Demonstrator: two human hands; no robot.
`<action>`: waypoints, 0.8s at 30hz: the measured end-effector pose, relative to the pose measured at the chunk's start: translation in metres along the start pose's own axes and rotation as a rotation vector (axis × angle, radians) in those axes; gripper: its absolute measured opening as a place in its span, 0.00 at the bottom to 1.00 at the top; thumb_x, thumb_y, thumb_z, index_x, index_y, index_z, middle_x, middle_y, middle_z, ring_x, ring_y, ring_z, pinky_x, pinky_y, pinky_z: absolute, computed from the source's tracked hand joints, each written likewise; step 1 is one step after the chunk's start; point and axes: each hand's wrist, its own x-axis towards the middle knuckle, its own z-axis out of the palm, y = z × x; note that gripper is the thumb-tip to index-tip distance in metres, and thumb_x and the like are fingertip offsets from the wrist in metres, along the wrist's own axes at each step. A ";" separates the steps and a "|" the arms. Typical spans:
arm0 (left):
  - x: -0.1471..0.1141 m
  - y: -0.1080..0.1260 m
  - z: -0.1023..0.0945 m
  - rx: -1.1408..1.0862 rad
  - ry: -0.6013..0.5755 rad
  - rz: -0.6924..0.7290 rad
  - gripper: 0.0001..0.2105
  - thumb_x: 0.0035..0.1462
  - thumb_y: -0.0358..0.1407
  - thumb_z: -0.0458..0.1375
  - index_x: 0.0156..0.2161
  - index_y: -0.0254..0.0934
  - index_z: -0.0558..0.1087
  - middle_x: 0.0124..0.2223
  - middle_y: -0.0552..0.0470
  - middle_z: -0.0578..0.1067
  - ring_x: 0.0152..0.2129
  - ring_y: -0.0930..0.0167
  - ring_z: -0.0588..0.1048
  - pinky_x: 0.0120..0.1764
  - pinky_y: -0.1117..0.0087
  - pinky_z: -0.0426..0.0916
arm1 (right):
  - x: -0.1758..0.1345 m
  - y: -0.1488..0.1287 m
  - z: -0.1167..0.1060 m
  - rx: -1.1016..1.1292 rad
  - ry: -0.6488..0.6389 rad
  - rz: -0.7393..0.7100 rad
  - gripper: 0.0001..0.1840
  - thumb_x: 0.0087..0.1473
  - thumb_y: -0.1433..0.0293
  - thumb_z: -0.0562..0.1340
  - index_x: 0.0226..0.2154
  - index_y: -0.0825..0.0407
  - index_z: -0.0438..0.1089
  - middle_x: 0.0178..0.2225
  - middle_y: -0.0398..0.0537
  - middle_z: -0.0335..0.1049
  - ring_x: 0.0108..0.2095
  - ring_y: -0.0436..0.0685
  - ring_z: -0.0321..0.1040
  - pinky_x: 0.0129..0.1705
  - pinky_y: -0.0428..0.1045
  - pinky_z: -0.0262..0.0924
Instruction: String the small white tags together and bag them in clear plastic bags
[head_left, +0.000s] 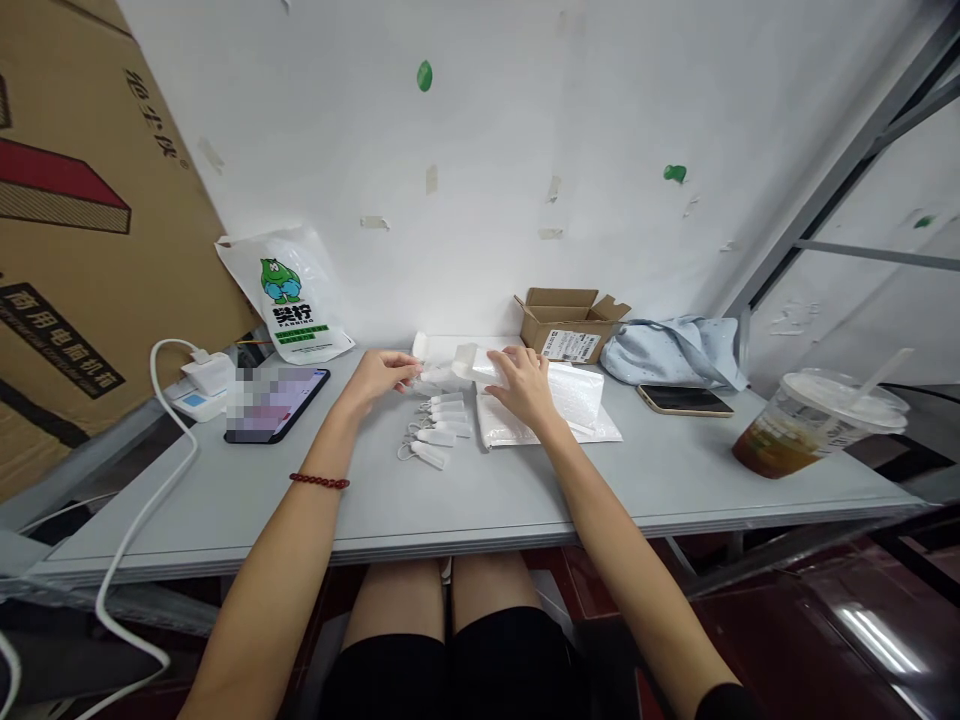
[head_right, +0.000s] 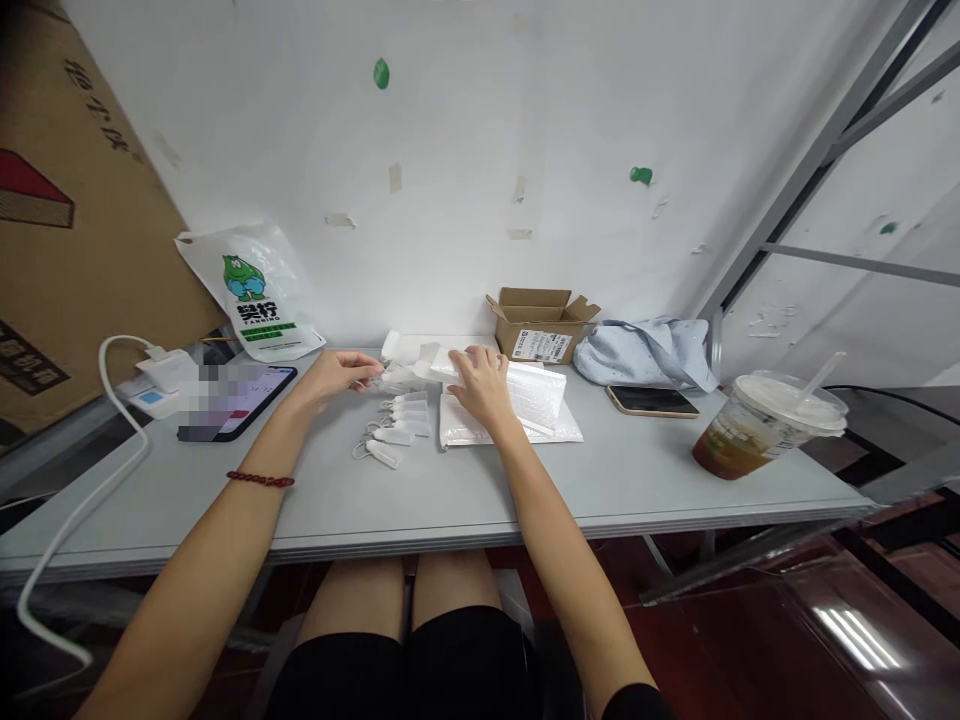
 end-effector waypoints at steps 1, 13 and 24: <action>-0.001 0.002 0.000 -0.011 0.014 0.012 0.10 0.34 0.38 0.66 0.25 0.35 0.76 0.22 0.52 0.73 0.20 0.74 0.68 0.24 0.73 0.65 | 0.000 0.000 0.000 -0.003 -0.003 0.003 0.24 0.50 0.66 0.65 0.50 0.47 0.63 0.51 0.56 0.61 0.50 0.65 0.56 0.50 0.59 0.46; 0.002 0.000 0.001 -0.023 0.106 0.116 0.13 0.36 0.41 0.66 0.27 0.34 0.77 0.24 0.51 0.74 0.21 0.74 0.67 0.24 0.72 0.63 | -0.001 -0.006 -0.003 -0.010 -0.049 0.001 0.25 0.49 0.67 0.65 0.51 0.48 0.63 0.50 0.56 0.62 0.50 0.63 0.56 0.51 0.58 0.46; -0.005 0.001 0.020 0.169 -0.150 0.269 0.13 0.44 0.41 0.61 0.35 0.38 0.80 0.33 0.49 0.80 0.31 0.67 0.74 0.35 0.69 0.65 | -0.002 -0.024 -0.003 -0.001 -0.048 -0.115 0.25 0.50 0.69 0.63 0.52 0.50 0.62 0.50 0.57 0.62 0.50 0.64 0.56 0.51 0.58 0.46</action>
